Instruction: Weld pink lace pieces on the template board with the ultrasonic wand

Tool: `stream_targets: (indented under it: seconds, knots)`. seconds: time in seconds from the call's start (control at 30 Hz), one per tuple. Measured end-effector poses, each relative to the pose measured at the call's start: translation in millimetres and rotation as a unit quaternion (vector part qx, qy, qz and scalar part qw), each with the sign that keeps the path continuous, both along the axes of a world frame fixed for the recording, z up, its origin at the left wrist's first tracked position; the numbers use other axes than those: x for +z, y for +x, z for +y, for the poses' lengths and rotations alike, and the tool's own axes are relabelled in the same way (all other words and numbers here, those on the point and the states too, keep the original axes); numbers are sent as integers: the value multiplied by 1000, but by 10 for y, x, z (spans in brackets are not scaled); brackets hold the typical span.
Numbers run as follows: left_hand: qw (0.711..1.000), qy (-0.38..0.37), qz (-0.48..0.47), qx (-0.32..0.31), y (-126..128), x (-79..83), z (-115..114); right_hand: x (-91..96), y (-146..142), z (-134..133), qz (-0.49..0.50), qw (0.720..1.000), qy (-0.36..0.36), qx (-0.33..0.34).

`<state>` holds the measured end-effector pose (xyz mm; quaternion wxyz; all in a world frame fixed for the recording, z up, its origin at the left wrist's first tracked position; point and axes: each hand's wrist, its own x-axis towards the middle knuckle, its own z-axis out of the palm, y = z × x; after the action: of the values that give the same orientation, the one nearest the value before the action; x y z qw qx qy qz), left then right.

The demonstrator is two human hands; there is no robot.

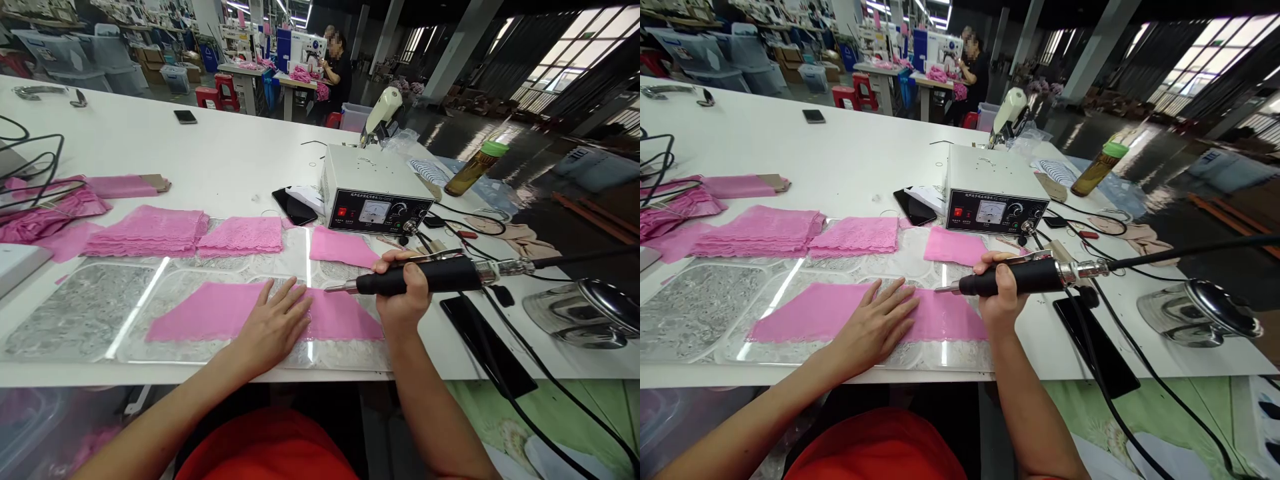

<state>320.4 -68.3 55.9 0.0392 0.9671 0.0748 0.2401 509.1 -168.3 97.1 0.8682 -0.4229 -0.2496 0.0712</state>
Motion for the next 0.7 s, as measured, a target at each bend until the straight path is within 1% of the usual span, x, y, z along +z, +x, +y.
stream_targets:
  seconds: [0.23,0.43,0.7]
  knots:
    - [1000,-3,10,14,-1,-97,15,-34,-11,45,-22,999,-8,21]
    - [1000,-17,1,12,9,-107,16,-23,-44,77,-36,998,-21,39]
    - [999,-31,-2,12,7,-108,5,-38,-53,111,-31,997,-13,62]
